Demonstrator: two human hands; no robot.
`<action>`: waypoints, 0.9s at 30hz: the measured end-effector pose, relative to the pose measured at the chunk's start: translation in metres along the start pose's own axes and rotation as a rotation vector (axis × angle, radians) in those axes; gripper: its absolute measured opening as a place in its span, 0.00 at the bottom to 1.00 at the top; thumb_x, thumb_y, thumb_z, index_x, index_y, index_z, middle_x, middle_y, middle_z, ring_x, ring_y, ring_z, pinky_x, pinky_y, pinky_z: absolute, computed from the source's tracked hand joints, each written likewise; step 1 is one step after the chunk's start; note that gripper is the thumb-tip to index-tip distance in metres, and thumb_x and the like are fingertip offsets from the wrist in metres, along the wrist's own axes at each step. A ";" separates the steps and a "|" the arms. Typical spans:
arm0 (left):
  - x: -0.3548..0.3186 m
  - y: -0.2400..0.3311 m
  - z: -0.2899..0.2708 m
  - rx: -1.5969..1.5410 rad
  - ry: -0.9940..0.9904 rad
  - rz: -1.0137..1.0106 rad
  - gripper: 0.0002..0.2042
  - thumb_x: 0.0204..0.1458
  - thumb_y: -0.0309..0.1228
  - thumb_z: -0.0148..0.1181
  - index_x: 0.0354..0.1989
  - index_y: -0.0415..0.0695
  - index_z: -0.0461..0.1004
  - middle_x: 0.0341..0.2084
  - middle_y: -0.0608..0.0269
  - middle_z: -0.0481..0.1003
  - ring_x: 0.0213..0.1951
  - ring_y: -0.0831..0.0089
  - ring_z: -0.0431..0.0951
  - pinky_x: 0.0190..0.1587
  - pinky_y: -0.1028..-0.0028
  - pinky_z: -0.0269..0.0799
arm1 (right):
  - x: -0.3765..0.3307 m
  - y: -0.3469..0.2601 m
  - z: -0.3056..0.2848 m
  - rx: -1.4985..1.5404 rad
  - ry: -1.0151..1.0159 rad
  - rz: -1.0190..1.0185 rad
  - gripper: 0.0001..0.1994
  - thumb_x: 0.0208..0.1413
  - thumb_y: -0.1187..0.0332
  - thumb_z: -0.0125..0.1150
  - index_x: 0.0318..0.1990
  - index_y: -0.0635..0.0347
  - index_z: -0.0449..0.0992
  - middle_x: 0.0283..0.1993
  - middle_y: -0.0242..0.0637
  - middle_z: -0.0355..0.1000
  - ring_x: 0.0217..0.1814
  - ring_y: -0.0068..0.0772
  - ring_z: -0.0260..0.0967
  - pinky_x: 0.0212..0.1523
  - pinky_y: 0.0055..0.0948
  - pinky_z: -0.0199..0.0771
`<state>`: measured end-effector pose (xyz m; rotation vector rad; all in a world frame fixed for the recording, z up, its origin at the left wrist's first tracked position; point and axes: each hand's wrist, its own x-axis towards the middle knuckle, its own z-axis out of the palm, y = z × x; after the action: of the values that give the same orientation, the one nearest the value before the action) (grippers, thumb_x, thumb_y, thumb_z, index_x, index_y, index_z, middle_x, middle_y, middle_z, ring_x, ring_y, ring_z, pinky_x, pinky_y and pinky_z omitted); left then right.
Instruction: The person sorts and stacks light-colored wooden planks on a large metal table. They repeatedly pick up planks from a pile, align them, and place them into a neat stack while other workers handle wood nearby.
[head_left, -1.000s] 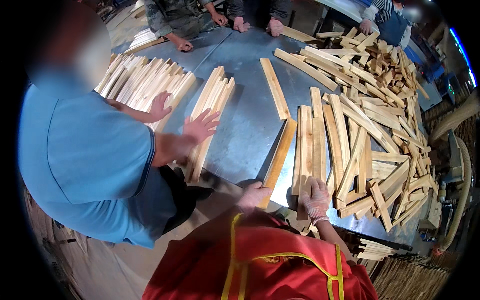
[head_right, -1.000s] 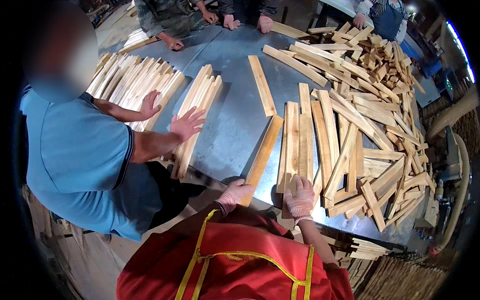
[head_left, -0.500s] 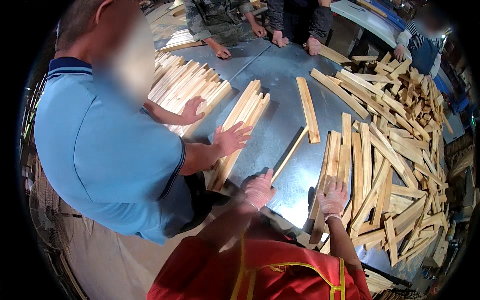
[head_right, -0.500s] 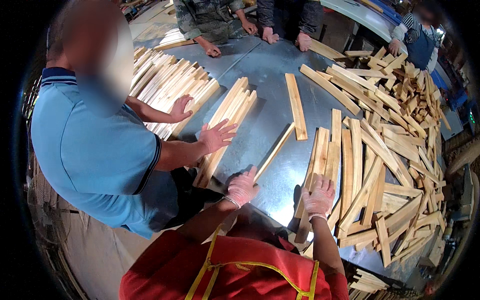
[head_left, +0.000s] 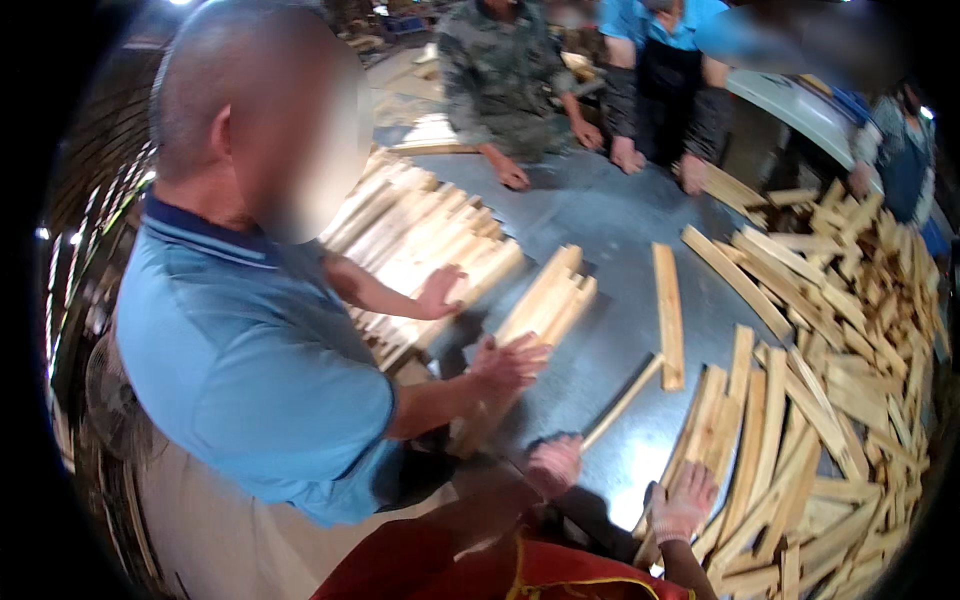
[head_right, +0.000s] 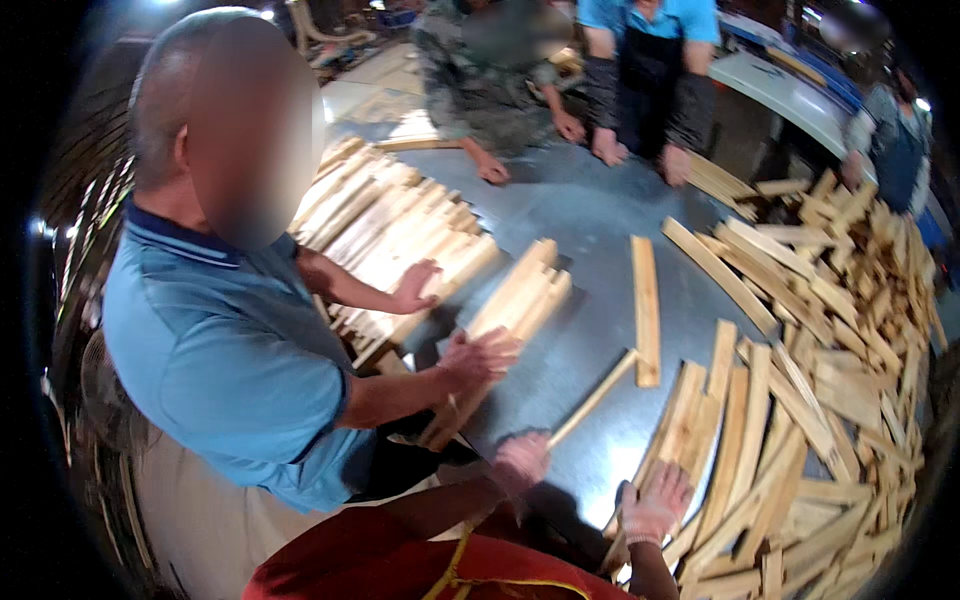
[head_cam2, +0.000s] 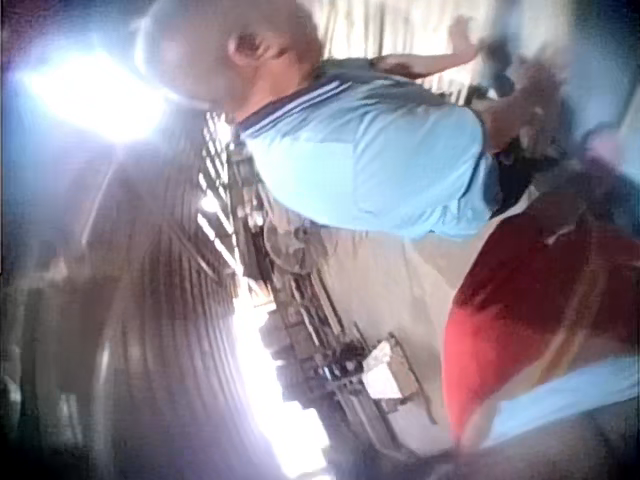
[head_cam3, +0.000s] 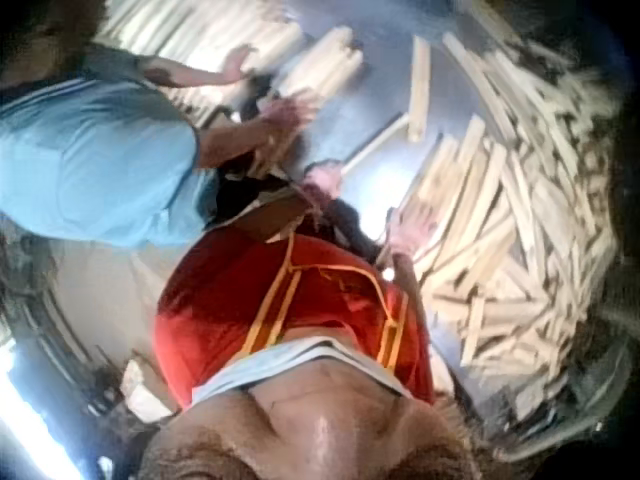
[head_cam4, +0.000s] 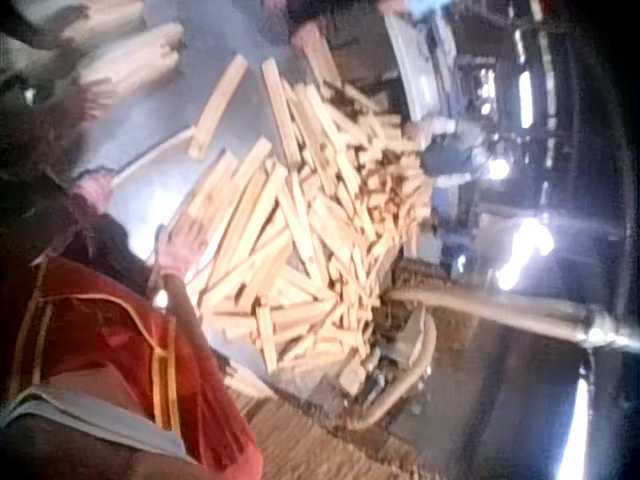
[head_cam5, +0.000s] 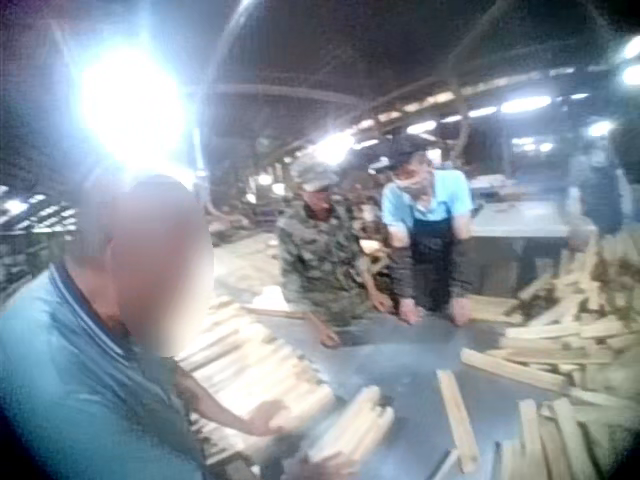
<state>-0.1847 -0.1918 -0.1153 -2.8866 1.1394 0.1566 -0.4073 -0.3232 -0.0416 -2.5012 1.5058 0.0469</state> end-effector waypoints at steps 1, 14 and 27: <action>-0.002 0.013 0.011 0.037 -0.025 -0.197 0.09 0.62 0.39 0.57 0.43 0.49 0.77 0.32 0.57 0.78 0.33 0.58 0.83 0.34 0.52 0.79 | -0.001 0.000 0.002 0.010 0.009 -0.003 0.45 0.55 0.42 0.59 0.74 0.65 0.63 0.78 0.50 0.58 0.83 0.55 0.45 0.83 0.56 0.32; 0.016 0.009 -0.040 -0.114 -0.409 -0.129 0.16 0.64 0.42 0.58 0.58 0.58 0.75 0.50 0.65 0.80 0.49 0.57 0.84 0.47 0.59 0.83 | 0.000 0.013 0.025 -0.133 0.093 -0.074 0.38 0.59 0.50 0.58 0.74 0.61 0.64 0.77 0.45 0.59 0.82 0.51 0.47 0.82 0.55 0.38; 0.015 -0.014 -0.056 -0.291 -0.401 0.131 0.20 0.64 0.42 0.56 0.61 0.48 0.71 0.53 0.53 0.78 0.52 0.50 0.82 0.55 0.55 0.79 | 0.000 0.013 0.022 -0.104 0.060 -0.020 0.38 0.60 0.49 0.54 0.74 0.62 0.63 0.79 0.47 0.58 0.83 0.52 0.46 0.83 0.56 0.35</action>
<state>-0.1601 -0.1954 -0.0616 -2.8102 1.3094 0.9289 -0.4169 -0.3247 -0.0651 -2.6210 1.5385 0.0479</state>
